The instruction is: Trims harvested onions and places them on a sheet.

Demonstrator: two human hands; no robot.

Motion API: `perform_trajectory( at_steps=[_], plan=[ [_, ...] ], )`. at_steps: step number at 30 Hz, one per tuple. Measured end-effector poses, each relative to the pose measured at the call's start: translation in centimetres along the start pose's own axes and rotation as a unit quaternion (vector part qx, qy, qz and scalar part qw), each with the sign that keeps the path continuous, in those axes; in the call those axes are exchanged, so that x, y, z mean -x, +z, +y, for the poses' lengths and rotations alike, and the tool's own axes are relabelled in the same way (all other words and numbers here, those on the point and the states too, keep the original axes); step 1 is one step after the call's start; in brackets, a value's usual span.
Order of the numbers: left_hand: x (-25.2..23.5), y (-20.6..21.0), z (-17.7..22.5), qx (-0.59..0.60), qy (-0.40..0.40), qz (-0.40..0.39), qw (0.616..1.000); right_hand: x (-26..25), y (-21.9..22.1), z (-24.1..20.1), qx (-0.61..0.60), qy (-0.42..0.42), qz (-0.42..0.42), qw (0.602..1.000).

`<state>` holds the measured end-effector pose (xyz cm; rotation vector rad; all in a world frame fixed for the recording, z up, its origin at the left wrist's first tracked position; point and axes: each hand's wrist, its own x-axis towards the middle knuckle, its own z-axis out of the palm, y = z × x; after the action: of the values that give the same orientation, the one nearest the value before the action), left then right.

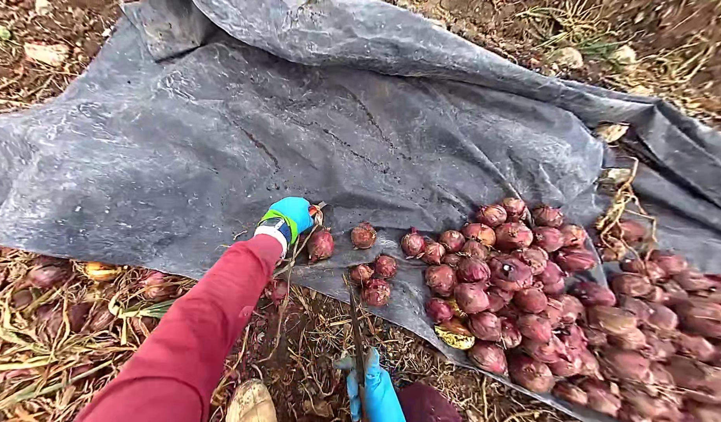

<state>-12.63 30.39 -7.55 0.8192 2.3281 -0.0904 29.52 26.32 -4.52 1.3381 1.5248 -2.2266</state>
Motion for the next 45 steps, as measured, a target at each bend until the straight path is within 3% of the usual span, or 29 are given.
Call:
perform_trajectory(
  at_steps=[6,12,15,18,21,24,27,30,33,39,42,45],
  plan=[
    [10.6,-4.1,-4.4,-0.011,-0.062,-0.001,0.998,-0.9,0.1,0.8,0.016,0.014,-0.027,0.999],
    [19.2,-8.0,-9.7,-0.111,-0.116,-0.029,0.987,-0.2,1.1,1.7,0.066,0.028,-0.070,0.995],
    [23.0,-8.6,-12.9,-0.082,-0.112,0.005,0.990,0.5,0.6,2.1,0.079,0.013,-0.074,0.994],
    [24.8,-10.0,-10.6,0.064,-0.065,0.070,0.993,0.5,0.9,2.2,0.088,0.014,-0.063,0.994],
    [24.1,-10.3,-5.3,0.267,0.030,0.183,0.946,0.7,1.6,2.4,0.108,0.027,-0.065,0.992],
    [24.8,-7.6,-0.8,0.290,0.125,0.258,0.913,1.1,1.8,3.1,0.120,0.026,-0.069,0.990],
    [24.8,0.2,-0.1,0.150,0.133,0.121,0.972,1.3,1.5,3.1,0.102,0.002,-0.065,0.993],
    [19.3,8.6,-3.3,-0.001,0.050,-0.019,0.999,0.8,1.0,2.8,0.089,-0.003,-0.053,0.995],
    [17.0,13.6,-8.0,0.026,-0.016,0.003,1.000,0.1,1.5,2.9,0.086,0.016,-0.046,0.995],
    [20.0,10.0,-9.2,0.180,-0.069,-0.051,0.980,-2.0,3.2,1.4,0.016,0.037,-0.080,0.996],
    [24.5,8.1,-8.2,0.203,-0.002,-0.053,0.978,-2.4,5.4,0.5,-0.015,-0.035,-0.153,0.987],
    [29.1,6.4,-6.7,0.150,0.088,-0.108,0.979,-1.7,8.4,-2.1,0.010,-0.138,-0.142,0.980]
  ],
)
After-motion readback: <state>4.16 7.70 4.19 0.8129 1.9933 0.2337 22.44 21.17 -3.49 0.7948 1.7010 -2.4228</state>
